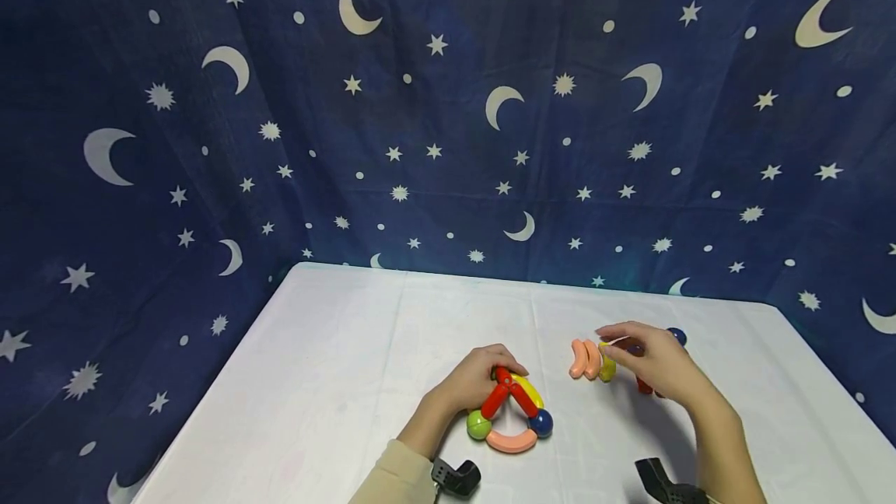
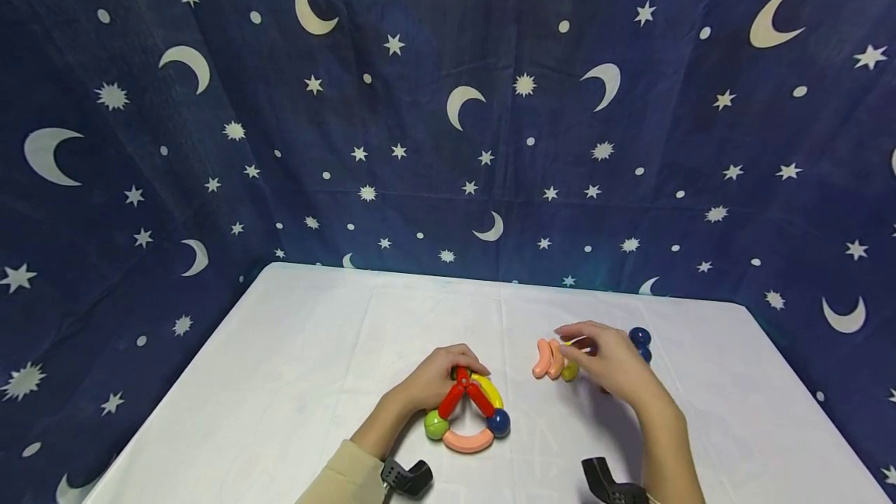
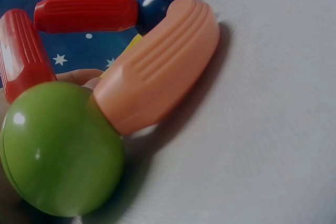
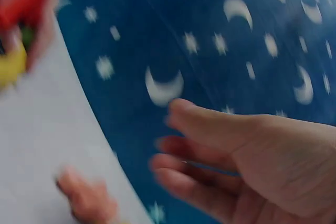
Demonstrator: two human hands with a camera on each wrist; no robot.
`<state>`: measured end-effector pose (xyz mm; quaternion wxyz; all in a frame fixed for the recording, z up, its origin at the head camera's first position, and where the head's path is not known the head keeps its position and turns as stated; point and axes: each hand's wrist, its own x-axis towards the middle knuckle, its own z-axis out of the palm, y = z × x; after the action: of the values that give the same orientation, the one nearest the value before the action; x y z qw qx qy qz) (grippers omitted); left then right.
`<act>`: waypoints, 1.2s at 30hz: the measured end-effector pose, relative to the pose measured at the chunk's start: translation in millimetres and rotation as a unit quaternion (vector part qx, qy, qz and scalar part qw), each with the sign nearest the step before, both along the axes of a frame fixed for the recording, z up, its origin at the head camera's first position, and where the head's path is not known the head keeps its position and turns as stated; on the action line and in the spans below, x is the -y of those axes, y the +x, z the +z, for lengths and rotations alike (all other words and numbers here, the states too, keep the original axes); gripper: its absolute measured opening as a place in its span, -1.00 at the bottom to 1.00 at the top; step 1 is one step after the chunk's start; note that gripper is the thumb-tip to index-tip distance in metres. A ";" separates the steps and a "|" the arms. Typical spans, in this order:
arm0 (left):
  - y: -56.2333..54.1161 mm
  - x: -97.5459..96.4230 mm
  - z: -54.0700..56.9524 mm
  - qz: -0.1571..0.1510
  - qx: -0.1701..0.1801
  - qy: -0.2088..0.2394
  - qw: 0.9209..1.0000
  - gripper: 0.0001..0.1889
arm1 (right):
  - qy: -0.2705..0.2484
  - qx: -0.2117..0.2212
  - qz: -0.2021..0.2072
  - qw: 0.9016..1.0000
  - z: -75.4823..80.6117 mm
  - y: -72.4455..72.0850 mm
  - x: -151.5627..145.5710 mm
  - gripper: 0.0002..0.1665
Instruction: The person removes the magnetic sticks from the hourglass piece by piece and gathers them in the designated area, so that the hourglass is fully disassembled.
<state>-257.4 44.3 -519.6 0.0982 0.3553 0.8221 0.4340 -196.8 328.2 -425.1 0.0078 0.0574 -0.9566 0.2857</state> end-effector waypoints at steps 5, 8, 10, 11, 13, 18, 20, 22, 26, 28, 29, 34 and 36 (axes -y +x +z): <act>-0.2 0.4 0.2 -0.002 -0.011 -0.006 1.000 -0.59 | -0.012 0.068 0.143 0.987 6.6 0.6 51.7 -0.58; -0.5 0.4 -0.7 -0.005 -0.021 -0.002 1.000 -0.63 | -0.021 0.104 0.183 0.977 5.7 2.7 73.2 -0.56; -0.7 0.3 -1.4 -0.007 -0.027 -0.001 1.000 -0.65 | -0.022 0.125 0.189 0.974 3.9 3.8 83.2 -0.59; -0.9 0.2 -1.6 -0.009 -0.031 0.001 0.999 -0.65 | -0.022 0.128 0.194 0.972 2.1 4.0 86.8 -0.61; -1.6 0.2 -2.0 -0.012 -0.044 0.002 0.999 -0.65 | -0.018 0.127 0.202 0.971 -1.7 4.1 92.6 -0.65; -2.1 0.3 -2.2 -0.013 -0.054 0.008 0.998 -0.65 | -0.001 0.115 0.222 0.968 -8.0 4.8 100.5 -0.66; -2.0 0.4 -2.4 -0.012 -0.048 0.009 0.999 -0.66 | 0.006 0.114 0.224 0.968 -9.1 5.5 102.4 -0.66; -2.0 0.6 -2.7 -0.012 -0.046 0.011 0.999 -0.68 | 0.013 0.113 0.225 0.968 -10.2 6.0 103.8 -0.67; -2.0 0.9 -3.5 -0.013 -0.048 0.013 0.999 -0.71 | 0.032 0.110 0.222 0.968 -12.7 6.4 106.2 -0.67; -2.0 0.8 -3.4 -0.013 -0.049 0.014 0.999 -0.72 | 0.041 0.109 0.217 0.969 -13.9 6.5 107.3 -0.64; -2.0 0.8 -3.3 -0.013 -0.050 0.014 0.999 -0.71 | 0.044 0.108 0.216 0.969 -14.6 6.4 107.8 -0.63; -2.3 0.1 -3.0 -0.014 -0.054 0.012 0.998 -0.75 | 0.061 0.101 0.207 0.971 -16.5 6.8 109.3 -0.59; -2.4 -0.1 -3.0 -0.015 -0.057 0.011 0.998 -0.79 | 0.065 0.101 0.204 0.972 -16.9 7.3 109.6 -0.58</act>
<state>-259.8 44.4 -522.7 0.0536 0.3927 0.8162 0.4204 -189.5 218.6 -442.0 -0.1510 0.2224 -0.9370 0.2232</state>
